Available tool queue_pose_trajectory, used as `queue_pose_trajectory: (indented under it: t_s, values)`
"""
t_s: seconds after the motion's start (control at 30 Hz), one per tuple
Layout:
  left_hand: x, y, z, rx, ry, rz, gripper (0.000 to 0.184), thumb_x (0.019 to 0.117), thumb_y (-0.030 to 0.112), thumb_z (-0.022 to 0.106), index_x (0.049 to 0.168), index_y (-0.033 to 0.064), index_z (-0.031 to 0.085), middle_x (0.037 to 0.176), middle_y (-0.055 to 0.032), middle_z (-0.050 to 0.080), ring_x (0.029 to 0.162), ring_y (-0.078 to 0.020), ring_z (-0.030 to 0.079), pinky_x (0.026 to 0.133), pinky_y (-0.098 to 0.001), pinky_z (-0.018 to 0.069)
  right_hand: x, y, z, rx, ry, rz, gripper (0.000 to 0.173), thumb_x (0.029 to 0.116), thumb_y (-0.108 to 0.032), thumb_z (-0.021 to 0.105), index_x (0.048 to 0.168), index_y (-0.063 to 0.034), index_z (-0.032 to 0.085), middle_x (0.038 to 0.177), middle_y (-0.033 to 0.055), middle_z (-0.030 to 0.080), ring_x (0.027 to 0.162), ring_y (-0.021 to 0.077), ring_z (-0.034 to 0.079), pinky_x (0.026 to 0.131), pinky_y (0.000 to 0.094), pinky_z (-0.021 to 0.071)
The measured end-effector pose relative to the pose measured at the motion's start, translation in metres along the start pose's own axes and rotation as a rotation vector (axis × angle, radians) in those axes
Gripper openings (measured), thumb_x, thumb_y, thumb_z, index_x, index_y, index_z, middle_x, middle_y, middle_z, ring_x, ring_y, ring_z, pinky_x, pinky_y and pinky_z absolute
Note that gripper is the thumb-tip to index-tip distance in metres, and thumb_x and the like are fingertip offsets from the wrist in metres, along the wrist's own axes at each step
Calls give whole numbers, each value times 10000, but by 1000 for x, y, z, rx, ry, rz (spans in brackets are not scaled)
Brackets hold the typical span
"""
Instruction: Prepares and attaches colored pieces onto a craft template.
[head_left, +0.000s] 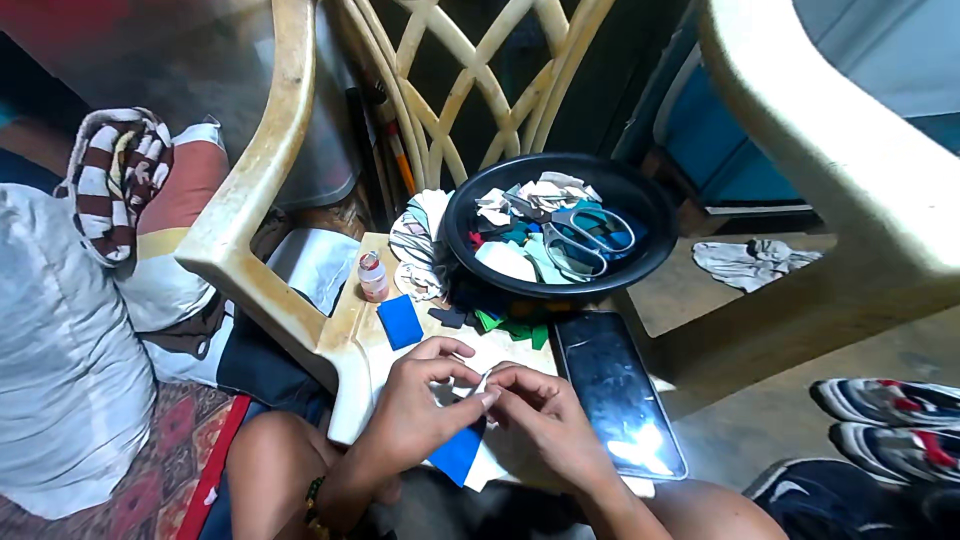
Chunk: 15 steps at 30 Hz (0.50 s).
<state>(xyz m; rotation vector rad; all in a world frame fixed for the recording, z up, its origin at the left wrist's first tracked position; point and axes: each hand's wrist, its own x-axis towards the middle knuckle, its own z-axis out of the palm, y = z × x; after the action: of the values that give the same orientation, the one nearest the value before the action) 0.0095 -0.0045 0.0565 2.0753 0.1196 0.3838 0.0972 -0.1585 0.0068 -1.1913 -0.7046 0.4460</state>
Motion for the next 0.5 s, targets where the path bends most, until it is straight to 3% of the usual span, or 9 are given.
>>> queue_pose_trajectory:
  t_s: [0.1,0.3,0.5]
  values:
    - [-1,-1,1,-41,96,-57,99,888,102,708,866,19,757,1167,-84,680,1000,-20,646,834,-162,546,1,2,-1,-46,38,-54,159,926,-22,558,859,-48,700,895,-65,672,699,-60,597,628,117,521]
    - [-4,-4,3,-502,422,-254,136,896,-75,577,814,19,631,859,-25,706,688,-81,704,657,-242,627,6,4,-11,52,193,-64,248,864,-30,515,681,-97,669,1118,20,719,807,10,654,660,169,541]
    - [-12,0,13,-685,504,-267,188,903,-128,516,834,36,576,831,-25,703,674,-97,715,661,-269,642,5,7,-10,173,181,-78,253,863,-20,531,696,-98,705,1074,51,754,912,78,708,743,221,584]
